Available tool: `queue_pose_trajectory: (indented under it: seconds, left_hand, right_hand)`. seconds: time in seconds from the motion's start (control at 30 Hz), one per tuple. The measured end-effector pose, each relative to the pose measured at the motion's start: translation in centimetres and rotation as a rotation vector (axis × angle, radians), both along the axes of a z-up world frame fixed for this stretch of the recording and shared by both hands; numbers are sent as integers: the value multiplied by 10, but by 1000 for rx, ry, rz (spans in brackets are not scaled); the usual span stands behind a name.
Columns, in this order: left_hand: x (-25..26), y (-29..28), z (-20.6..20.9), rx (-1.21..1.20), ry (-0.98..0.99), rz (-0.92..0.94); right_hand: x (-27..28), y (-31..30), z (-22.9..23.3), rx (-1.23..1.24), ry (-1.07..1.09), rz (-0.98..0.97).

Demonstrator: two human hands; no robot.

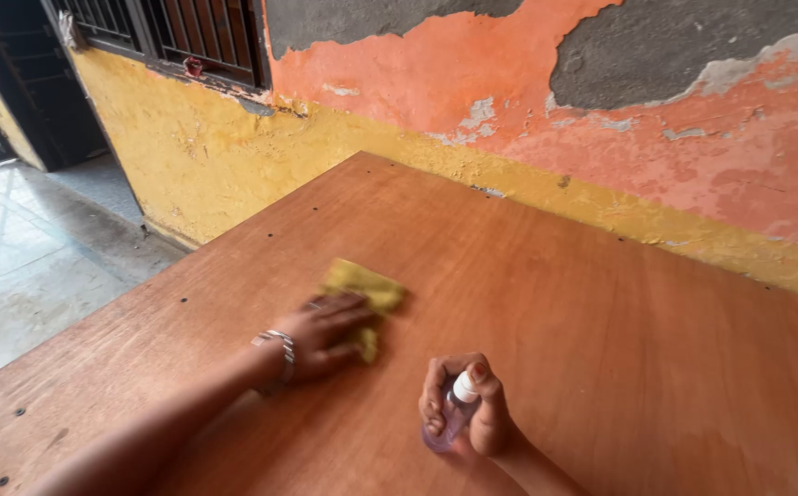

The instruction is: The person sprays a liquid from a small bottle onto a wooden table and wipes the surface with a yellow cloth. The person repeatedly sprays and wipes different areas of the table in a systematic manner.

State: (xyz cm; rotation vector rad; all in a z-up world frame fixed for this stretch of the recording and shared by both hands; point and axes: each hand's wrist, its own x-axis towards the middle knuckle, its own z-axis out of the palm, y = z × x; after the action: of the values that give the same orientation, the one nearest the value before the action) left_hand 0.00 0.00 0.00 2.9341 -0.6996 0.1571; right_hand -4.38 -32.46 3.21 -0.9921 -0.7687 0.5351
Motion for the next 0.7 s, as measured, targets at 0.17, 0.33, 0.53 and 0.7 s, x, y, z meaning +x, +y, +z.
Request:
queue_pose_trajectory:
  seconds: [0.17,0.33,0.53,0.7]
  left_hand:
    - [57,71,6,65,-43,406]
    - [158,75,10,-20,36,599]
    - [254,21,11,-19,-7,554]
    - [242,-70,6,51,33,128]
  right_hand:
    - [0,2,-1,14,0,-1]
    - [5,2,-11,54,51,19]
    - [12,6,-17,180,5,41]
    - [6,4,-15,162,68,83]
